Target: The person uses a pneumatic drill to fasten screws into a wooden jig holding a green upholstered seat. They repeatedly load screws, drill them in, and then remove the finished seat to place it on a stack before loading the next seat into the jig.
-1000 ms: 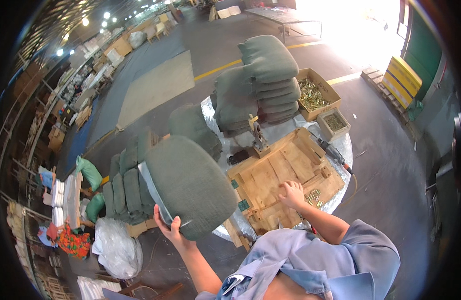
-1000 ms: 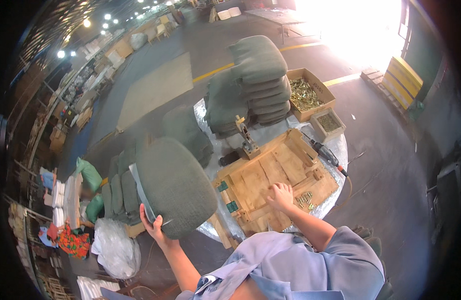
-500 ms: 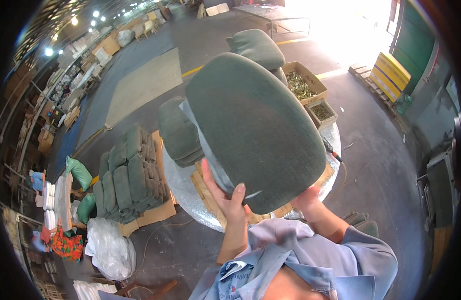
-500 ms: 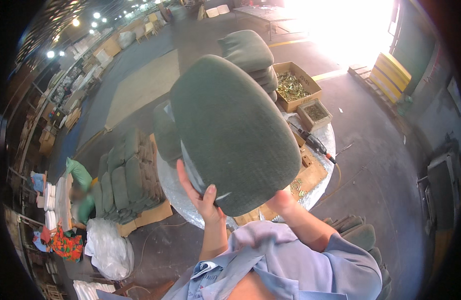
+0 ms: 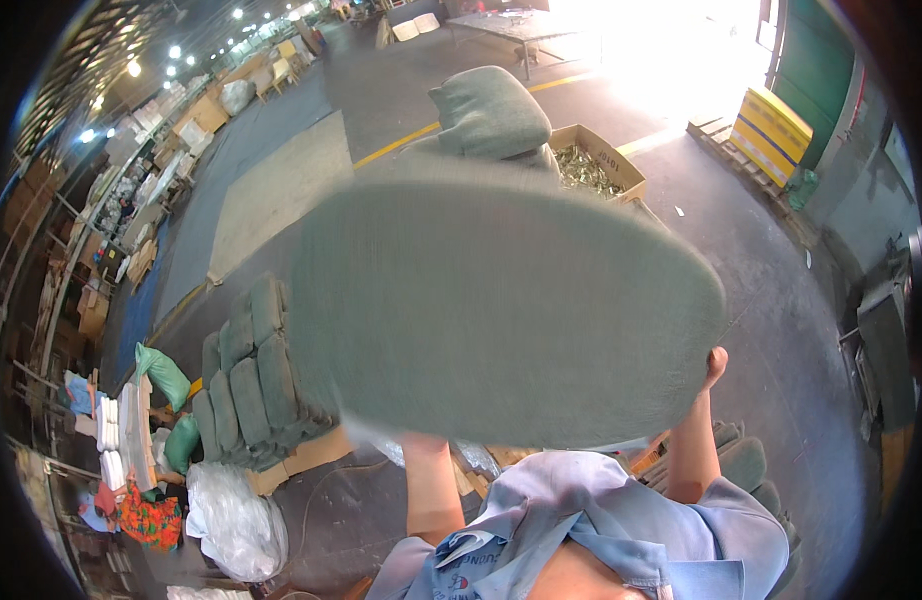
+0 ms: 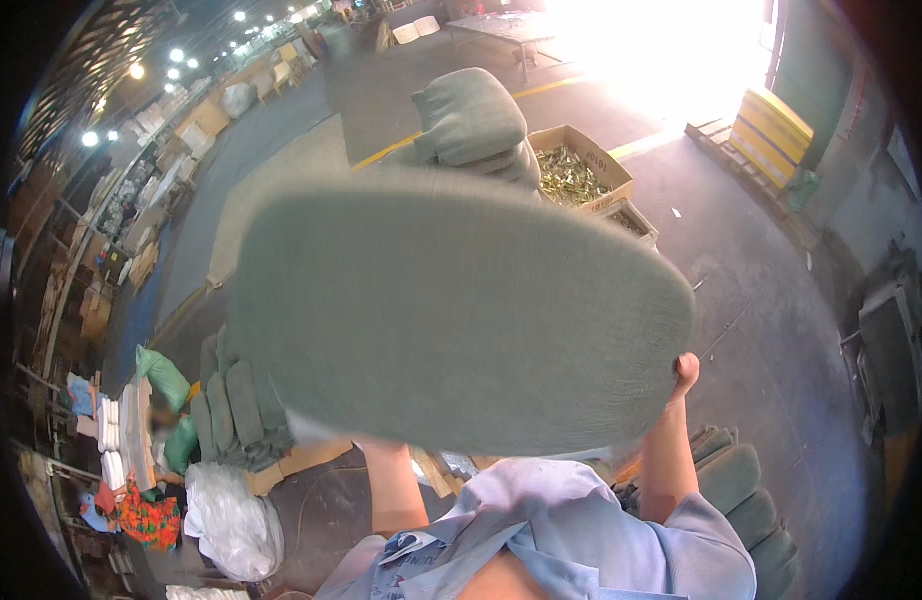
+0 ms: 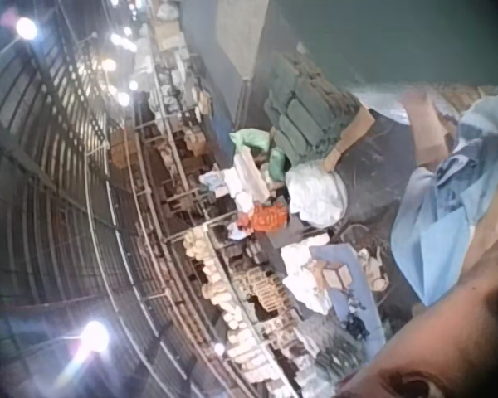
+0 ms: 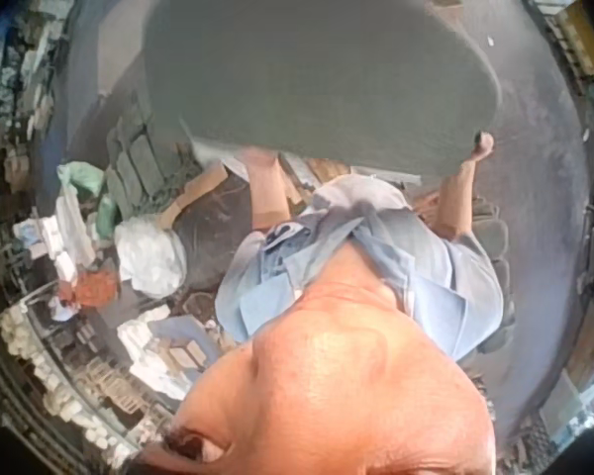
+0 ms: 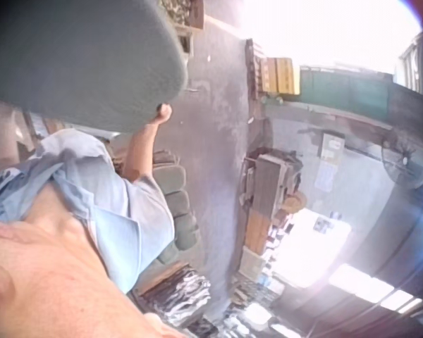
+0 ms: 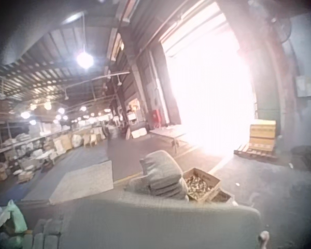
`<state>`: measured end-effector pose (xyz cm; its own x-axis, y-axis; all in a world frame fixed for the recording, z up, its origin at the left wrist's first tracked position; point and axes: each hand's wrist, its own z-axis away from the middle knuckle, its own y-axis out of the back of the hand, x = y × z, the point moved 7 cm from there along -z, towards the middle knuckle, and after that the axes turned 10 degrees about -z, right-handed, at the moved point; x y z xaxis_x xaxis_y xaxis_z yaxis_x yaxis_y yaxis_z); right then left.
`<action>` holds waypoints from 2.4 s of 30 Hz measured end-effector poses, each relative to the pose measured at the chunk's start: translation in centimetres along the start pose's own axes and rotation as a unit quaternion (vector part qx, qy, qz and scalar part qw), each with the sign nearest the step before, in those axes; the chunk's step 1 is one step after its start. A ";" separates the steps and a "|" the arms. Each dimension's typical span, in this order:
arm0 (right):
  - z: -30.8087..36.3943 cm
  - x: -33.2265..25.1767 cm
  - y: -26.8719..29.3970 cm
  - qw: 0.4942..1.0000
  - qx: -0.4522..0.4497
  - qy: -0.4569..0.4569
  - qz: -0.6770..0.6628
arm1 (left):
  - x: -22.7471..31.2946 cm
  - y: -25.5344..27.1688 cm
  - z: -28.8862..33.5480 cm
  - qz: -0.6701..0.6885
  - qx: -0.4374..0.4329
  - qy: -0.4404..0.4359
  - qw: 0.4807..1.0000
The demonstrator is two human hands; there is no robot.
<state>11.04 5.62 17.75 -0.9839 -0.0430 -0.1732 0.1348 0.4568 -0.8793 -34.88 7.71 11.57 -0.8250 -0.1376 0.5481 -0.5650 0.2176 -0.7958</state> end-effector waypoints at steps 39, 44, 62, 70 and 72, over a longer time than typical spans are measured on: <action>-4.2 6.1 23.0 0.829 0.499 -0.072 0.244 | -8.7 8.0 5.8 -0.909 0.018 0.154 0.386; -3.3 10.6 27.7 0.843 0.482 -0.175 0.162 | -9.3 7.6 5.2 -0.879 0.082 0.142 0.448; -6.5 -3.3 30.0 0.615 0.298 -0.468 0.561 | -16.6 1.1 -0.5 -0.848 0.271 0.041 0.453; -17.5 -2.9 32.6 0.417 0.148 -0.297 0.846 | -35.4 -8.2 -13.7 -0.809 0.152 -0.036 0.567; -16.9 -1.3 33.8 0.426 0.129 -0.256 0.858 | -38.2 -8.2 -16.3 -0.814 0.139 -0.033 0.563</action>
<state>14.86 36.13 -4.22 0.7345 -0.0609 -0.6758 0.6782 0.0967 0.7285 1.43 26.98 1.31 0.7955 0.0270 0.6053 -0.5440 -0.4081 0.7332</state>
